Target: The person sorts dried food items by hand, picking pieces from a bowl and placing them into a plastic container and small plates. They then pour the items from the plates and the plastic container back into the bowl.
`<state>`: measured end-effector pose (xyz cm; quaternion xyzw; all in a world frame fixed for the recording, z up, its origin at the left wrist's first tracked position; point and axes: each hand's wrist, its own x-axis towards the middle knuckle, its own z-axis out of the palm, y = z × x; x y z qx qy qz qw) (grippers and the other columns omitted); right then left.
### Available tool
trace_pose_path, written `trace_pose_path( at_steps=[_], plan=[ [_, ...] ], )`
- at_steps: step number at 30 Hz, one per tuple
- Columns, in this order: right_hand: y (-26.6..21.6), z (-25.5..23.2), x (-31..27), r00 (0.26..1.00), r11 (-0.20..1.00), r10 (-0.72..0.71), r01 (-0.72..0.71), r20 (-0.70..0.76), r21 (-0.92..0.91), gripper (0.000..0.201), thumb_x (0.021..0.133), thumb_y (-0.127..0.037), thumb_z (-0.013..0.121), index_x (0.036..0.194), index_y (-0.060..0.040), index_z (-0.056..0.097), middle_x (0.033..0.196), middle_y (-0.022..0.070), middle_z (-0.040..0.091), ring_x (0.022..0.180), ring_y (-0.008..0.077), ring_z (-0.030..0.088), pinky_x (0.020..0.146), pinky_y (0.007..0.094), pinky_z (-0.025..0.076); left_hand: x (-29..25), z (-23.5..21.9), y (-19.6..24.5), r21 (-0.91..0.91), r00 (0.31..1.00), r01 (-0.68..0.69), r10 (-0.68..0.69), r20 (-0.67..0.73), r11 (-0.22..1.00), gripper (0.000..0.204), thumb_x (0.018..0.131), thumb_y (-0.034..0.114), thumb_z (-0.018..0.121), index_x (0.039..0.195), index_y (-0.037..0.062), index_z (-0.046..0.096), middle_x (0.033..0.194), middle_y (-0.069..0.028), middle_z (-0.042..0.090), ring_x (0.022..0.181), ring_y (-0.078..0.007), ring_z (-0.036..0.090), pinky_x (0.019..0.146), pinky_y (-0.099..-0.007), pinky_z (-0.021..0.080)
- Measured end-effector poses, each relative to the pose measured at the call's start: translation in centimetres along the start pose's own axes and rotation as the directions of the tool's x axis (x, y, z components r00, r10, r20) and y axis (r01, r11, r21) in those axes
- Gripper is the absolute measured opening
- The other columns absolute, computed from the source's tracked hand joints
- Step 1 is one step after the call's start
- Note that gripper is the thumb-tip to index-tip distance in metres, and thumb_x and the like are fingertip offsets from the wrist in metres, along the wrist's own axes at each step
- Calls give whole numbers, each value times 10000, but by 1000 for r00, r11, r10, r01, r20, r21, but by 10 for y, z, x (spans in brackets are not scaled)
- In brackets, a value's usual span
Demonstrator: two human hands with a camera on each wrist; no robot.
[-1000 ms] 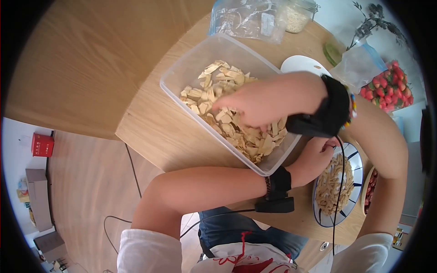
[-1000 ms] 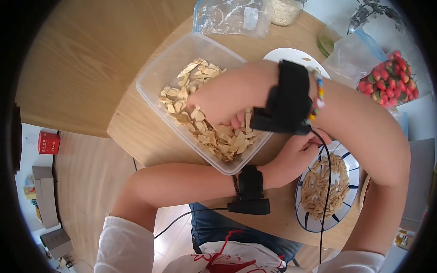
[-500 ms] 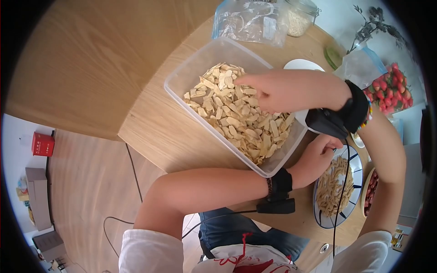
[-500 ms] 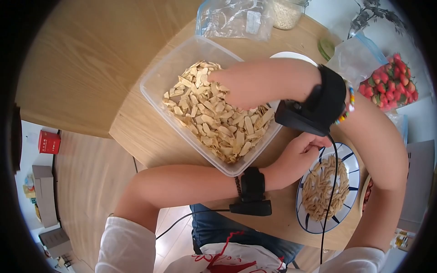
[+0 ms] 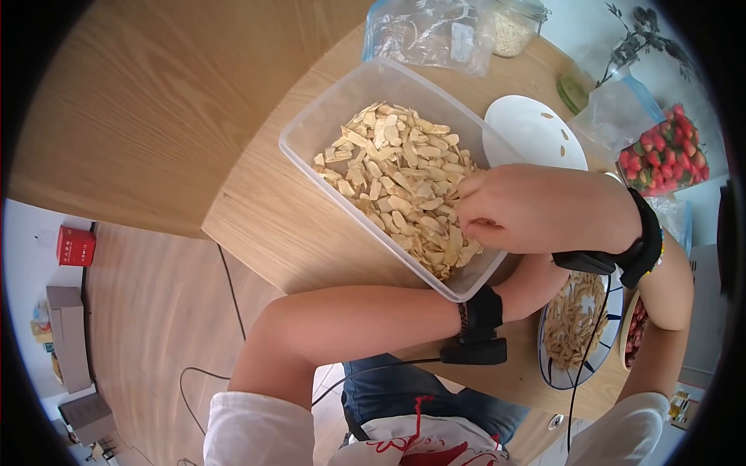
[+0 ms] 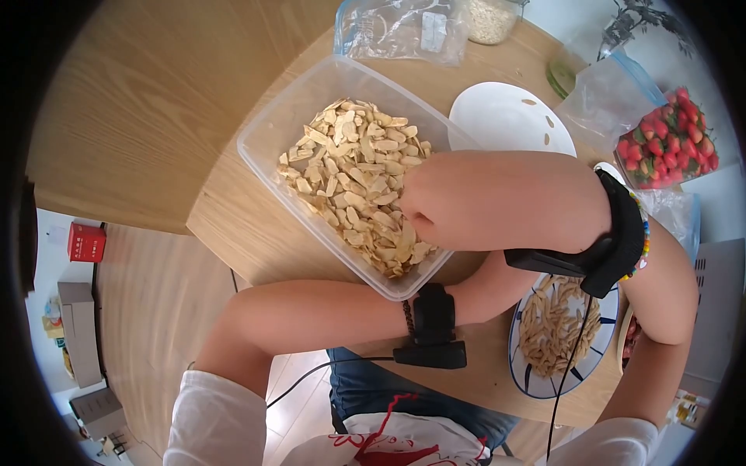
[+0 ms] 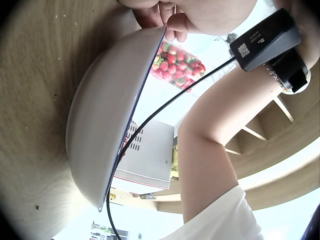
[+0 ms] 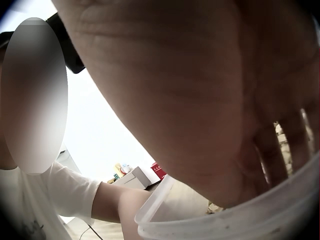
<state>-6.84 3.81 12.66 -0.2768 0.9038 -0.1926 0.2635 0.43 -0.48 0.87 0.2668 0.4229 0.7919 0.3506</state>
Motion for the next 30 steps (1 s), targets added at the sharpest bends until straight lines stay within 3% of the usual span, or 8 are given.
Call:
trace_pose_path(
  at_steps=[8,11,14,18,20,25,28,30],
  plan=[
    [-9,-11,-6,987,994,23,-40,160,105,194,814,-118,466,779,53,552,638,172,515,554,286,448,573,346,421,3,-4,-6,223,991,-132,123,55,966,227,898,97,534,1098,-6,511,1042,-84,560,972,-163,505,886,-312,407],
    [2,-1,0,992,989,-53,37,111,140,194,818,-123,469,850,26,589,716,146,592,609,271,507,621,330,445,4,-3,-9,166,993,-110,103,54,980,197,899,85,525,1074,-5,515,1020,-87,558,965,-169,503,895,-319,405],
    [5,-4,10,985,990,-3,-21,172,143,207,844,-102,462,914,6,624,833,123,631,755,243,579,700,321,459,15,3,-22,312,920,-366,392,-23,877,143,903,56,499,1034,-1,510,944,-60,545,885,-145,499,803,-309,427],
    [1,-19,24,936,973,185,-216,298,75,215,852,-84,459,951,-5,633,847,107,640,795,216,604,728,309,461,7,2,-12,97,989,-142,145,-28,985,122,899,27,462,1015,6,496,838,-10,484,750,-82,438,655,-264,393],
    [7,-17,24,959,981,152,-176,239,85,226,845,-72,455,971,-27,637,811,97,643,772,217,605,715,304,459,7,2,-11,22,997,-65,66,-46,998,130,894,19,449,1016,9,494,801,12,448,703,-54,397,605,-242,362],
    [18,-11,25,995,996,60,-65,81,54,264,842,-59,447,1045,-44,615,812,92,642,787,225,607,719,307,458,6,3,-11,-14,999,-36,35,-28,999,141,891,17,446,1023,10,496,797,21,441,692,-39,378,592,-229,353],
    [5,-17,23,978,981,186,-191,99,36,280,846,-57,438,1082,-29,588,836,103,630,813,233,600,732,317,459,6,2,-10,-26,1000,-13,12,-13,1000,152,892,19,447,1036,10,496,795,22,439,689,-36,374,587,-227,350],
    [6,-14,20,996,996,90,-89,9,-17,273,835,-45,447,1068,-18,586,832,111,622,805,247,593,726,331,458,5,1,-11,-14,1000,1,-1,-8,1000,158,894,19,448,1044,11,499,801,20,446,695,-38,381,595,-227,354]
  ],
)
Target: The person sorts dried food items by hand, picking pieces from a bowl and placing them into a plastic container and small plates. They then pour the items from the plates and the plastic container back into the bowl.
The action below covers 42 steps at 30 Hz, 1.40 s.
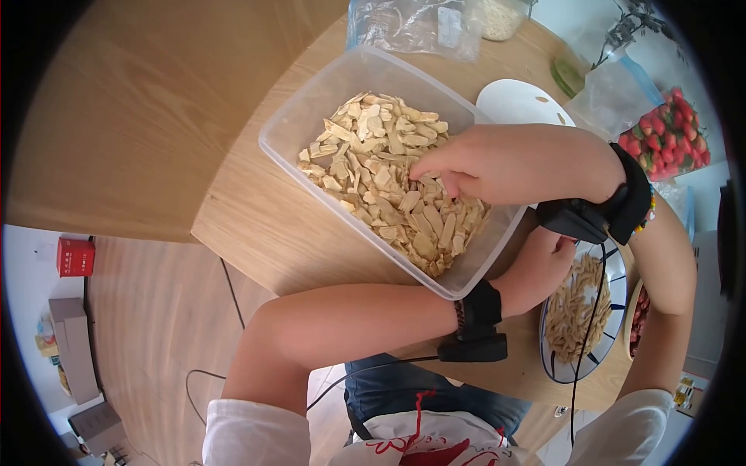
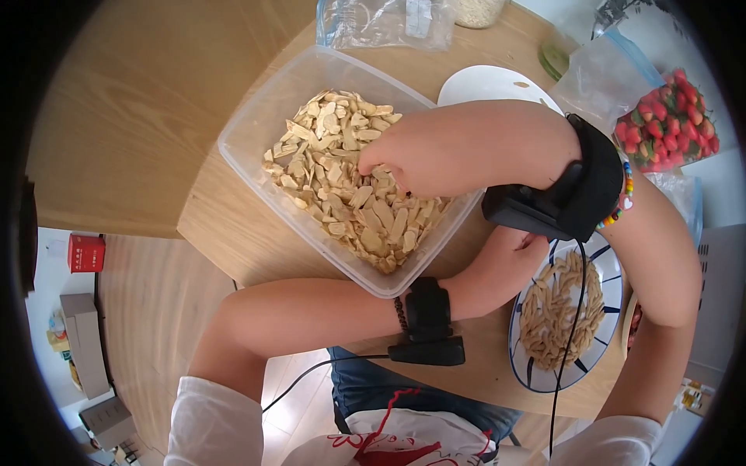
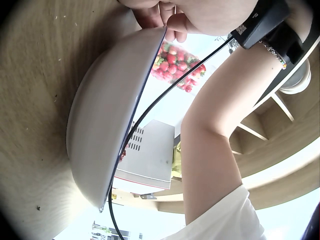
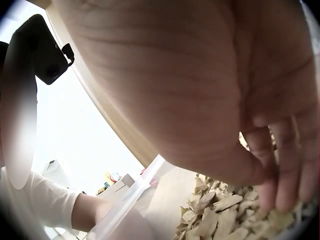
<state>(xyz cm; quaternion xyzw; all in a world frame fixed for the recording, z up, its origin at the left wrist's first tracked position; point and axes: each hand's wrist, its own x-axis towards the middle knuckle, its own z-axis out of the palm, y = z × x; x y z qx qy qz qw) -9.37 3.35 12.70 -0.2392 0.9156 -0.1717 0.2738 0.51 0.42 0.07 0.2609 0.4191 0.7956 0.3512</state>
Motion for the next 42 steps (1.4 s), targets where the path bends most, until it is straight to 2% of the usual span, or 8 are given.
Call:
trace_pose_path(
  at_steps=[6,12,14,19,24,30,35,42],
  plan=[
    [-2,16,-10,946,943,-323,323,-19,85,234,798,-12,469,1006,-4,575,832,143,601,805,297,580,714,360,455,4,0,-4,514,870,-454,486,81,728,164,892,94,511,1029,6,529,923,-110,582,869,-234,550,808,-331,432],
    [-5,25,3,932,938,-329,304,154,167,303,792,4,462,1086,-30,531,879,136,603,804,291,587,696,357,460,-14,-7,-13,358,940,-341,315,131,869,166,907,124,493,1025,16,537,975,-140,571,949,-266,543,866,-355,424],
    [3,21,9,969,961,-243,234,49,145,339,793,8,458,1125,-42,512,896,128,605,796,282,590,684,351,462,-4,-1,-18,577,877,-446,463,129,684,151,906,107,481,1013,14,532,941,-148,565,911,-272,540,846,-350,425],
    [7,1,6,963,994,11,20,-269,110,435,797,16,449,1223,-71,465,938,110,610,775,260,598,655,336,467,-1,1,4,-71,998,58,-58,4,996,131,903,19,429,991,24,525,834,19,472,728,-35,401,631,-226,362],
    [9,5,7,913,998,25,-46,-407,-42,505,803,16,447,1296,-91,426,949,125,610,753,258,603,625,338,470,-2,0,5,2,1000,19,-19,-20,1000,109,890,13,433,977,5,499,784,-29,459,675,-92,375,604,-259,355],
    [-9,-3,10,972,975,220,-222,-79,-16,508,806,0,446,1309,-56,406,926,186,604,772,265,596,649,351,475,0,5,-3,-12,997,-63,62,-52,998,163,895,21,427,1028,-2,519,903,-9,519,788,-55,452,705,-232,394],
    [16,-4,33,988,858,-131,153,-80,490,499,783,14,439,1281,-18,428,1004,186,600,840,232,588,742,291,488,2,-1,5,29,999,24,-25,21,999,215,889,3,402,1067,-9,523,1021,-65,568,911,-103,515,832,-253,414],
    [18,-48,5,903,888,-428,430,-49,162,244,873,41,432,1116,72,442,780,52,489,693,96,450,667,222,421,1,0,10,3,999,-9,9,34,1000,230,875,-21,374,1043,2,530,1034,-78,571,957,-129,528,859,-257,416]
  ],
)
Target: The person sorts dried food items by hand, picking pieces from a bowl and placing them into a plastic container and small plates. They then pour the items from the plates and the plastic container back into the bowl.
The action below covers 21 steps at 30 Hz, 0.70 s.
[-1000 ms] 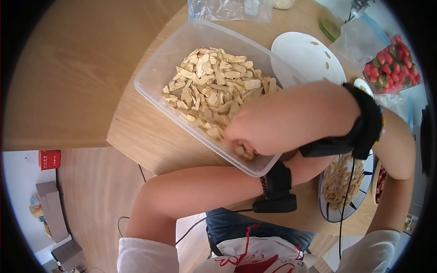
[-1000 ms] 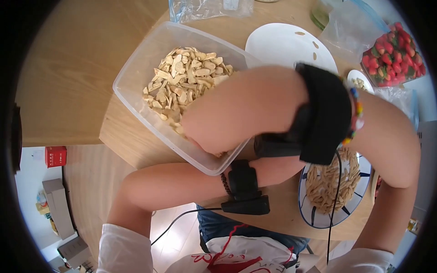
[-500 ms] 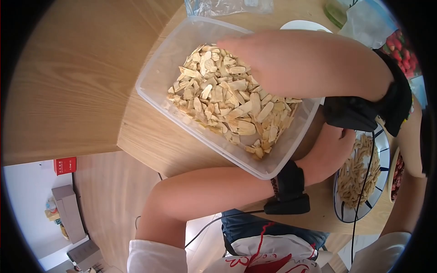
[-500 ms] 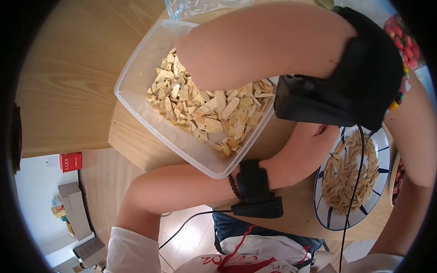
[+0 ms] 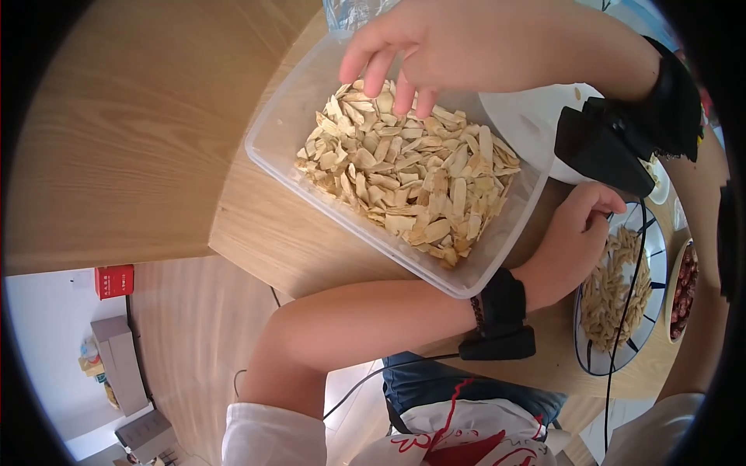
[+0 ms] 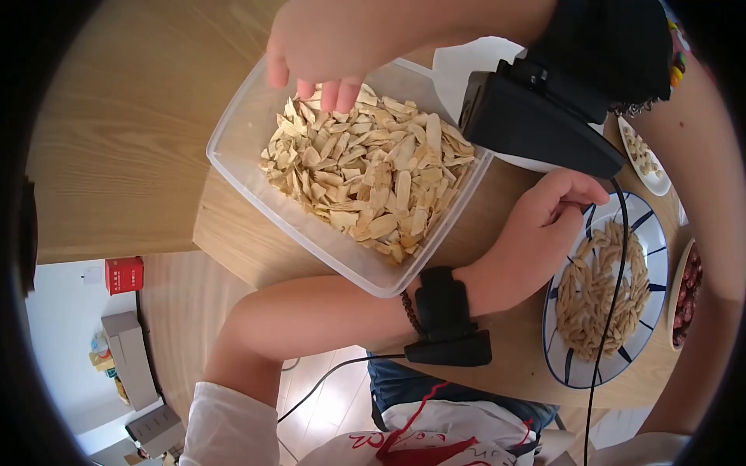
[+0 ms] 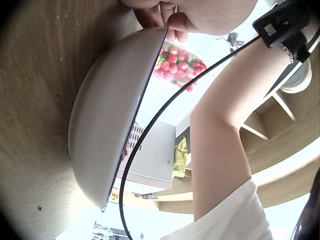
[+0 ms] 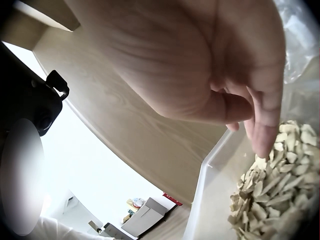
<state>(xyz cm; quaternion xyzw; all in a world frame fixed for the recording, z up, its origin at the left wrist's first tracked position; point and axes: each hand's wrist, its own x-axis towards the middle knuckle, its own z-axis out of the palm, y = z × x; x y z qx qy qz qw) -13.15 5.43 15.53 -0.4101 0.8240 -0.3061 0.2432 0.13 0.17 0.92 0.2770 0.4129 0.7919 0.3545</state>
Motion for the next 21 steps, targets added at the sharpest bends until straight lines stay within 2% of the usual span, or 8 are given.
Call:
trace_pose_path(
  at_steps=[3,5,8,10,12,14,17,21],
  plan=[
    [-6,11,0,976,971,174,-192,-132,-142,227,829,5,466,1054,27,456,832,104,475,739,176,427,662,280,415,-1,0,1,18,1000,-11,11,-4,1000,229,870,-26,373,1035,-2,530,1026,-76,570,956,-127,527,856,-255,414],
    [7,33,11,869,819,404,-483,-285,-311,478,769,0,466,1247,-7,448,1047,207,592,916,264,594,779,304,491,-1,1,2,13,1000,2,-1,-15,1000,224,868,-26,376,1030,-5,530,1019,-74,568,951,-125,526,854,-252,411],
    [18,50,-1,937,796,260,-345,-234,-497,449,765,-15,490,1212,9,448,1012,214,597,893,297,612,753,317,501,-1,1,-2,4,999,29,-29,-16,1000,214,869,-21,383,1024,-8,530,1008,-72,563,941,-119,520,847,-247,407],
    [-12,46,16,822,723,568,-525,-46,-448,406,793,-32,484,1195,10,446,974,181,603,839,281,631,725,319,508,1,0,-7,14,999,54,-54,-8,998,210,872,-17,386,1025,-10,530,1002,-72,560,934,-113,515,839,-244,405],
    [-21,42,21,769,751,636,-597,64,-282,370,819,-49,467,1185,7,449,945,146,603,797,252,639,701,314,511,1,0,-9,28,1000,1,-1,-20,1000,209,879,-11,387,1032,-14,530,996,-71,561,923,-111,515,830,-245,410],
    [-14,38,21,858,856,512,-514,51,51,343,844,-66,442,1180,1,457,923,111,594,768,212,637,681,301,510,0,0,-11,27,999,-12,13,-39,1000,209,886,-6,387,1037,-16,530,994,-70,567,916,-111,518,824,-248,415],
    [-17,33,23,939,811,342,-268,-50,520,311,881,-91,403,1174,-9,469,891,58,581,724,152,633,650,282,509,0,4,-5,-2,998,26,-26,-63,1000,208,894,-1,386,1042,-15,531,1000,-73,581,911,-113,527,822,-253,421],
    [-32,22,10,869,867,481,-451,-118,209,311,871,-82,393,1160,-15,488,898,57,579,694,159,608,640,274,499,-1,3,-3,9,998,-7,8,-55,1000,201,902,4,394,1047,-13,531,1012,-77,594,907,-110,530,819,-248,422]
  ],
)
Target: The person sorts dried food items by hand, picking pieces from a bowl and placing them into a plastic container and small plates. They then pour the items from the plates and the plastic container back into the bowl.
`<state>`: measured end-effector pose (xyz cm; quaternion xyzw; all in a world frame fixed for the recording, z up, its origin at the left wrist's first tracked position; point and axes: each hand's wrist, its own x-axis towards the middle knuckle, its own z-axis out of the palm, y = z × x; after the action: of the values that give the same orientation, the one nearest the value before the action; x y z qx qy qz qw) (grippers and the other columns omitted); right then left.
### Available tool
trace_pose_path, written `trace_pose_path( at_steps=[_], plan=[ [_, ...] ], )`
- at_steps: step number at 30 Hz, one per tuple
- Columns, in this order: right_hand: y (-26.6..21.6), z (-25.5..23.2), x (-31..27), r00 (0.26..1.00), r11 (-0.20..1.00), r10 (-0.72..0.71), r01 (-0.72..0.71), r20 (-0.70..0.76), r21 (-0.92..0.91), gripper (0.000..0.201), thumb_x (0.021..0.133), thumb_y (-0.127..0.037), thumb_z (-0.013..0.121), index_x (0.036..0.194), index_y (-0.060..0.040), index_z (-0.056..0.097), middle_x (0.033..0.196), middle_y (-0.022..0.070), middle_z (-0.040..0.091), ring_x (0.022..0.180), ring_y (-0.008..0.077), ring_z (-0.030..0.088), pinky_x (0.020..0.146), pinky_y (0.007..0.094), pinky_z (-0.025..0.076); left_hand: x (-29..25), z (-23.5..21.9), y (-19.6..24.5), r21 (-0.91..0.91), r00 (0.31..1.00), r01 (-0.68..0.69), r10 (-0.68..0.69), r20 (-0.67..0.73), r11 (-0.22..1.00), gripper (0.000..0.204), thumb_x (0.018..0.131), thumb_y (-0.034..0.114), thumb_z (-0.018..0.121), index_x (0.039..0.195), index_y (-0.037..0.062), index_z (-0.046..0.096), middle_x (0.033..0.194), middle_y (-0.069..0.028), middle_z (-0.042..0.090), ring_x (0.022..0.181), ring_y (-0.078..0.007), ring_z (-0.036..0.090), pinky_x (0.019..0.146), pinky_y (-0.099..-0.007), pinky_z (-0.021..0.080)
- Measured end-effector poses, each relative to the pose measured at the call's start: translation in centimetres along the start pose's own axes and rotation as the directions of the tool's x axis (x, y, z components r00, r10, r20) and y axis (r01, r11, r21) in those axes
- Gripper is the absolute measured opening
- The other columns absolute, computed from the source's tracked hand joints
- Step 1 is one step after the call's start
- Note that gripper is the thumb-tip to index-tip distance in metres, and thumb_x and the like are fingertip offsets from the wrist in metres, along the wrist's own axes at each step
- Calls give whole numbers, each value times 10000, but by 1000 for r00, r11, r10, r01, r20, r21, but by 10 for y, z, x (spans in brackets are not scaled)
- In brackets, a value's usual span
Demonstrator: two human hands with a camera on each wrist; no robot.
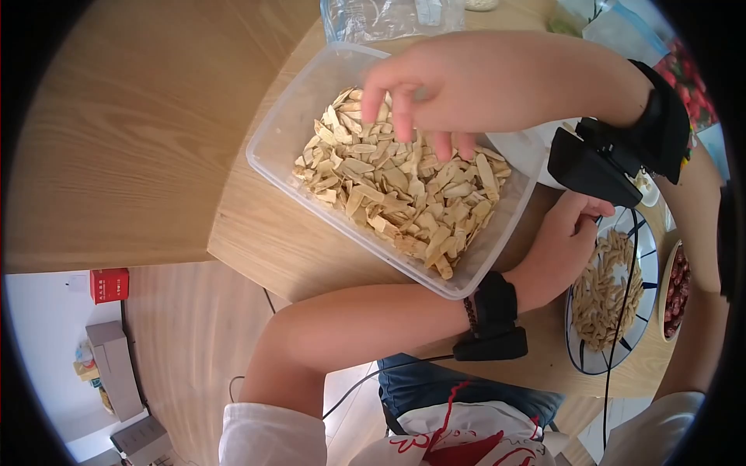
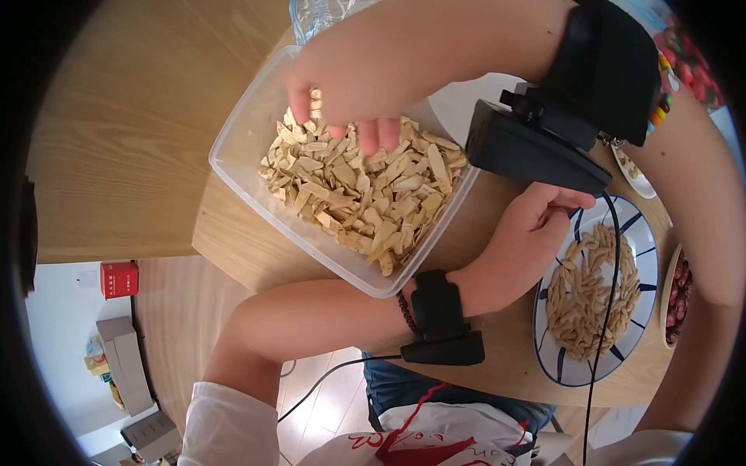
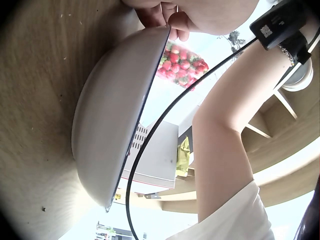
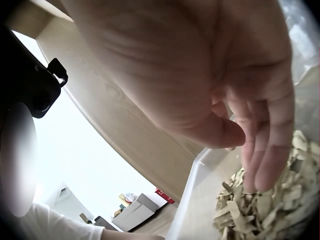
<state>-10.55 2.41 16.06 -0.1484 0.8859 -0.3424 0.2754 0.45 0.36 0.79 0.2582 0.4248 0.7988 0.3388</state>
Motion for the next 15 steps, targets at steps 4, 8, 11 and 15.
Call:
trace_pose_path(
  at_steps=[4,8,11,15],
  plan=[
    [45,6,-4,978,864,-205,164,-35,-476,307,847,-88,426,1135,-27,513,896,87,577,652,220,578,632,313,486,0,-2,3,34,998,53,-53,18,998,191,901,-2,401,1040,-10,532,1013,-78,596,892,-106,530,805,-237,421],
    [53,21,-10,964,742,-216,267,157,-615,291,833,-83,451,1105,-49,549,902,95,588,690,234,571,657,325,476,1,-2,-3,135,999,43,-45,12,990,144,874,-9,418,990,-8,503,930,-146,548,900,-203,525,817,-309,414],
    [29,26,-7,899,883,-28,228,438,-411,284,827,-75,466,1089,-66,573,907,90,599,735,230,572,681,327,472,5,1,-14,531,852,-480,516,92,698,100,878,16,449,962,-8,499,928,-165,520,877,-280,495,801,-349,409],
    [32,29,5,930,944,-94,197,356,-266,281,819,-54,476,1073,-77,594,908,88,611,774,220,576,701,330,468,1,-1,-16,319,964,-259,265,23,912,112,873,0,434,960,-2,504,936,-152,516,871,-290,484,797,-345,407]
  ],
)
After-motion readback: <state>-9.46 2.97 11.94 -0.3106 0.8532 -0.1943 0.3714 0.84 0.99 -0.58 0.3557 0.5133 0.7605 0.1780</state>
